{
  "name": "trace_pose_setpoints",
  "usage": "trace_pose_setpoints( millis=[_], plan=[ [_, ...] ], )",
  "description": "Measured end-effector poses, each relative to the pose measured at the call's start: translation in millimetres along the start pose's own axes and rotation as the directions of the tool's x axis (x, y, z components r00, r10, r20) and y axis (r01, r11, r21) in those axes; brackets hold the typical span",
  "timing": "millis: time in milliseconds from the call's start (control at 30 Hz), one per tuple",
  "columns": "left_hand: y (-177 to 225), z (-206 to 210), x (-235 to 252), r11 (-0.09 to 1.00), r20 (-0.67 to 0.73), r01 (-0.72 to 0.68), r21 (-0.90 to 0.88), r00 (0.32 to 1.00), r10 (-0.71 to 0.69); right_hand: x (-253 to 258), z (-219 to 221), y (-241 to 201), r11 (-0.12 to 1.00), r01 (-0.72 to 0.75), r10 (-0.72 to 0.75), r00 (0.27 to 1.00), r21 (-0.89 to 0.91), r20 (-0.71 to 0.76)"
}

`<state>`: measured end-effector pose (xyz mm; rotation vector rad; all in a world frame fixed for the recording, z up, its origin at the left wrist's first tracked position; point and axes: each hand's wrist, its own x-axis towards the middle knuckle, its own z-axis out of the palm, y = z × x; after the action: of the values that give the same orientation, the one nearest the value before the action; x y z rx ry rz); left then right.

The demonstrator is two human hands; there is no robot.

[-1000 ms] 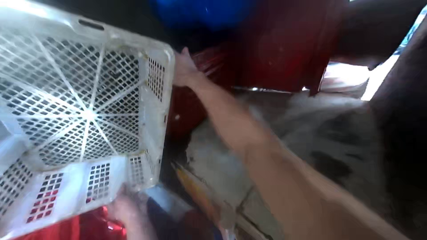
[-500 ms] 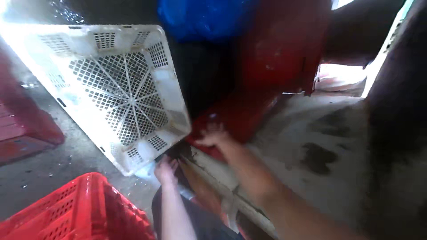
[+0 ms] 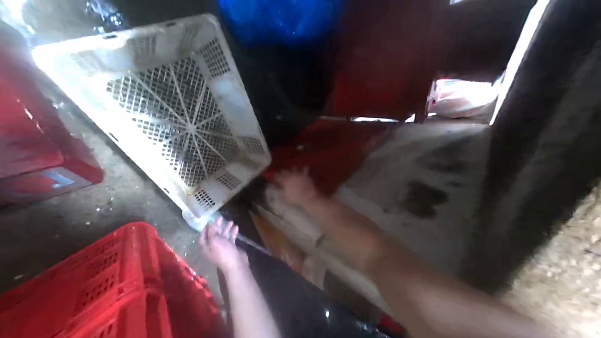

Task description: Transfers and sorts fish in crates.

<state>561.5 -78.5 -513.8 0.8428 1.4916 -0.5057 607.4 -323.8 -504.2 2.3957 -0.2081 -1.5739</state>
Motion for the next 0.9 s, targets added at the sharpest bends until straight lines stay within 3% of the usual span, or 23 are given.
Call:
trace_pose_setpoints(
  millis=[133,200,267,367,467,567,667,733,800,900],
  plan=[
    [-7,-14,-21,0.999,0.01,-0.015,0.052,1.0,0.015,22,0,51,0.992,-0.082,0.058,0.97,-0.095,-0.238],
    [-6,-23,-32,0.995,0.018,-0.075,0.06,0.997,0.075,28,-1,61,0.986,-0.148,0.124,0.963,-0.08,-0.24],
    [1,-36,-49,0.991,0.058,-0.107,0.078,0.993,0.103,12,-7,45,0.985,-0.118,0.081,0.961,-0.128,-0.266],
    [21,-45,-65,0.978,0.088,-0.196,0.077,0.978,0.189,-4,-62,10,0.974,-0.027,0.008,0.997,-0.227,-0.08],
    [20,-67,-101,0.957,0.127,-0.279,0.08,0.955,0.268,10,-24,49,0.973,0.007,-0.071,0.961,-0.232,-0.267],
    [9,-79,-148,0.929,0.271,-0.369,0.04,0.899,0.345,21,-43,52,0.984,-0.037,-0.016,0.955,-0.172,-0.296],
    [-5,-111,-210,0.894,0.357,-0.441,0.082,0.85,0.387,5,-62,-8,0.999,-0.004,0.018,0.919,0.037,-0.393],
    [-16,-144,-252,0.878,0.365,-0.465,0.116,0.842,0.398,-30,-77,-65,0.959,0.109,0.007,0.913,0.263,-0.408],
    [-26,-185,-284,0.846,0.328,-0.514,0.141,0.831,0.45,-74,-79,-109,0.851,0.288,-0.053,0.879,0.44,-0.473],
    [-49,-258,-308,0.748,0.134,-0.638,0.183,0.77,0.624,-170,-77,-179,0.611,0.512,-0.141,0.82,0.603,-0.555]
  ],
)
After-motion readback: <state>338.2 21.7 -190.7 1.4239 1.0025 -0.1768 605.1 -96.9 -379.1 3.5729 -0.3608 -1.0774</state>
